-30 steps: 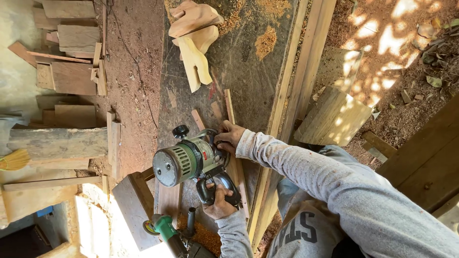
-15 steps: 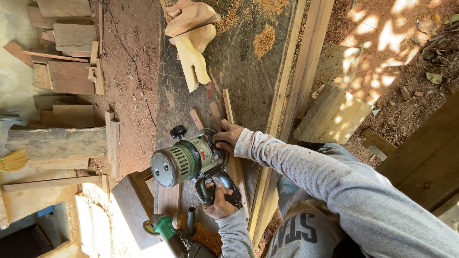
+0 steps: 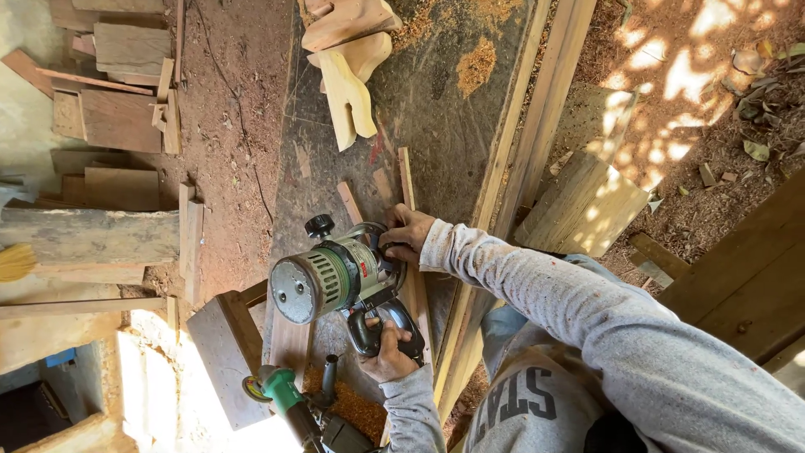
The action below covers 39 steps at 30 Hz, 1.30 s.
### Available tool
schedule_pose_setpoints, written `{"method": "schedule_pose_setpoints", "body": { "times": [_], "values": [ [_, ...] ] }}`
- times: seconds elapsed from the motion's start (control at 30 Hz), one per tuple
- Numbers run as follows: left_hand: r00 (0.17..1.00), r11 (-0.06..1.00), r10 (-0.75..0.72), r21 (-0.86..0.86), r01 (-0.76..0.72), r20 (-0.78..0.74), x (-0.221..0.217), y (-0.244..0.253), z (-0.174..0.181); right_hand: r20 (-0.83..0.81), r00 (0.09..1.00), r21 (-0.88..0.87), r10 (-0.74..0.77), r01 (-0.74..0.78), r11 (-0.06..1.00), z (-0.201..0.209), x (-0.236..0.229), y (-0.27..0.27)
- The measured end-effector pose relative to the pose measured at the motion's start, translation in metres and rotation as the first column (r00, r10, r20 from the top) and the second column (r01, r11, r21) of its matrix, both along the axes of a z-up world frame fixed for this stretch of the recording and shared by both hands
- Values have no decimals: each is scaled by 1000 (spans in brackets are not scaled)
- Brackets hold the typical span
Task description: Using a wood router to shape and finish small wooden pieces.
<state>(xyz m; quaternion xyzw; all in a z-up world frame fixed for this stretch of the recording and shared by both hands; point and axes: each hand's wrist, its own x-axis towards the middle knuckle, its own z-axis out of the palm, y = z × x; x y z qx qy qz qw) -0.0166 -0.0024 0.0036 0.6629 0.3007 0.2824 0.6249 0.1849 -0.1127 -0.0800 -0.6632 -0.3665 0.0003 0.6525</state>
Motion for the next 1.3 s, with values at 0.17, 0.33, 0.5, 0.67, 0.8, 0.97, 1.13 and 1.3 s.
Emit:
{"method": "schedule_pose_setpoints", "body": {
  "times": [0.17,0.33,0.5,0.67,0.8,0.97,1.13,1.3],
  "values": [
    [999,995,-22,94,25,-31,-8,3,4,53,998,-15,19,-19,1000,4,-2,-2],
    [998,998,50,-24,-51,-47,-16,-4,11,95,995,-63,21,-15,998,5,-9,0],
    [997,997,75,13,-74,-33,-27,-4,8,189,982,-73,-7,21,997,5,-15,4],
    [993,994,107,-2,-107,-52,-37,-9,7,236,972,-86,4,17,996,7,-16,4],
    [991,991,130,-26,-131,-38,-48,-11,-1,249,968,-63,0,17,998,9,-18,1],
    [994,994,109,-27,-109,-3,-56,-16,1,254,965,-68,61,-45,997,16,-19,-3],
    [994,995,94,-30,-96,-52,-65,-18,1,161,986,-69,41,-31,997,17,-21,1],
    [999,996,35,-77,-35,1,-76,-14,-5,58,996,-179,64,-52,982,12,-21,7]
  ]
}}
